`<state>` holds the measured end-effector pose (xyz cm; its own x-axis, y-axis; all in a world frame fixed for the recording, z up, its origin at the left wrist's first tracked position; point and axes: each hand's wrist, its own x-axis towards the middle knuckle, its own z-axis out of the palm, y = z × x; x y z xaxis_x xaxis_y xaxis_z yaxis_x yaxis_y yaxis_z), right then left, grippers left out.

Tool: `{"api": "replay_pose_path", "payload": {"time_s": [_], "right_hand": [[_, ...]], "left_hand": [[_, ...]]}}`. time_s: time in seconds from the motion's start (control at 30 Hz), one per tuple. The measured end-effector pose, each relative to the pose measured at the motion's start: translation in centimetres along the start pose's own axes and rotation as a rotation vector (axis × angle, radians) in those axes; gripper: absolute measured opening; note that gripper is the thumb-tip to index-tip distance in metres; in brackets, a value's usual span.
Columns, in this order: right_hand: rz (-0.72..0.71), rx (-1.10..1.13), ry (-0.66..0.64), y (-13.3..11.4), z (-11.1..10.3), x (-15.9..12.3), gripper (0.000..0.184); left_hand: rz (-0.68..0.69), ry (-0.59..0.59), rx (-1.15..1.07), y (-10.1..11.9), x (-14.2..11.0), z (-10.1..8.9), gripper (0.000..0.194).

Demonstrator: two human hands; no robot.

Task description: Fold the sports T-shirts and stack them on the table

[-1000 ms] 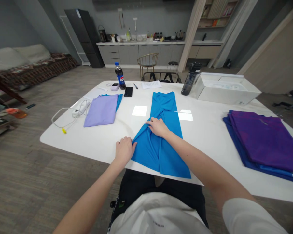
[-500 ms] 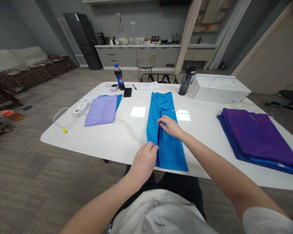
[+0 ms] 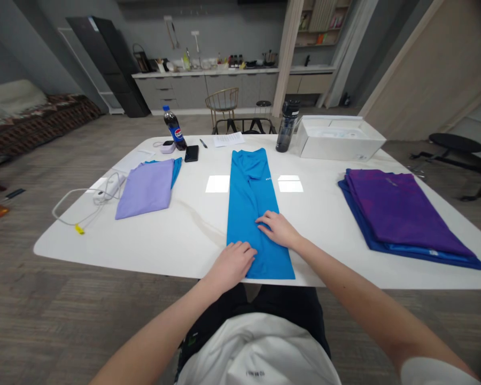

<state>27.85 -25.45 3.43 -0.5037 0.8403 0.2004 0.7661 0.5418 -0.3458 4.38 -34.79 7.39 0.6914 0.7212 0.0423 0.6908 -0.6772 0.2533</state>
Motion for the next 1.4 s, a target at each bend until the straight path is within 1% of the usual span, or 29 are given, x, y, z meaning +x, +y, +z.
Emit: {"api": "replay_pose_path", "payload": {"time_s": [0.07,0.17,0.23,0.3,0.4,0.5,0.57,0.63,0.67,0.73,0.77,0.83,0.9,0.97,1.03,1.1,1.13,1.2,1.23,1.3,1.4], "right_hand": [[0.001,-0.015,-0.011,-0.2,-0.2,-0.3,0.027],[0.059,0.032,0.028,0.6,-0.8,0.6,0.026],[0.134,0.060,0.063,2.0,-1.1,2.2,0.022],[0.216,0.084,0.080,4.1,-1.4,4.5,0.018],[0.352,0.109,0.099,7.9,-1.9,9.0,0.017],[0.498,0.095,0.113,11.6,-2.4,14.1,0.023],[0.582,0.067,0.134,13.7,-2.7,17.6,0.031],[0.653,0.033,0.174,15.5,-2.8,20.8,0.039],[0.682,0.019,0.186,16.3,-2.7,22.1,0.044],[0.719,-0.001,0.166,17.7,-2.4,24.2,0.048],[0.722,-0.011,0.138,18.2,-2.1,24.9,0.048],[0.699,-0.039,0.083,19.1,-1.7,25.8,0.037],[0.663,-0.074,0.066,19.7,-1.5,26.2,0.026],[0.642,-0.112,0.080,20.1,-1.6,26.4,0.027],[0.648,-0.136,0.070,20.4,-1.8,26.4,0.036],[0.663,-0.137,0.027,20.6,-1.9,26.4,0.044],[0.670,-0.135,0.003,20.7,-1.9,26.4,0.042],[0.674,-0.138,-0.015,20.7,-2.0,26.4,0.030],[0.666,-0.141,-0.004,20.7,-2.1,26.5,0.026],[0.627,-0.135,0.057,20.6,-2.5,26.9,0.023],[0.555,-0.122,0.224,20.5,-3.3,27.6,0.025]], "left_hand": [[-0.012,-0.003,0.039,-0.4,0.0,0.4,0.025],[-0.006,0.019,-0.008,-0.6,0.6,0.3,0.025],[-0.002,0.053,-0.054,-1.1,1.9,-0.4,0.026],[-0.006,0.094,-0.071,-2.2,4.1,-1.4,0.027],[-0.043,0.158,-0.032,-4.9,9.3,-2.6,0.026],[-0.129,0.224,0.082,-7.9,16.2,-3.2,0.026],[-0.186,0.255,0.173,-9.7,20.9,-3.0,0.031],[-0.238,0.261,0.236,-11.3,24.8,-2.5,0.035],[-0.265,0.250,0.252,-12.0,26.4,-2.1,0.036],[-0.309,0.196,0.254,-13.4,28.7,-1.3,0.031],[-0.320,0.167,0.247,-14.0,29.4,-1.0,0.029],[-0.325,0.150,0.227,-15.0,30.1,-0.6,0.027],[-0.329,0.202,0.206,-15.6,30.3,-0.5,0.029],[-0.337,0.277,0.186,-15.7,30.4,-0.7,0.027],[-0.342,0.332,0.171,-15.6,30.6,-0.9,0.025],[-0.345,0.352,0.164,-15.3,30.8,-0.9,0.023],[-0.348,0.346,0.162,-15.3,30.8,-0.8,0.022],[-0.359,0.311,0.158,-15.3,30.9,-0.5,0.021],[-0.363,0.291,0.155,-15.3,30.9,-0.3,0.022],[-0.367,0.269,0.147,-15.3,30.9,-0.1,0.023],[-0.346,0.291,0.139,-15.2,30.9,-0.1,0.022]]}}
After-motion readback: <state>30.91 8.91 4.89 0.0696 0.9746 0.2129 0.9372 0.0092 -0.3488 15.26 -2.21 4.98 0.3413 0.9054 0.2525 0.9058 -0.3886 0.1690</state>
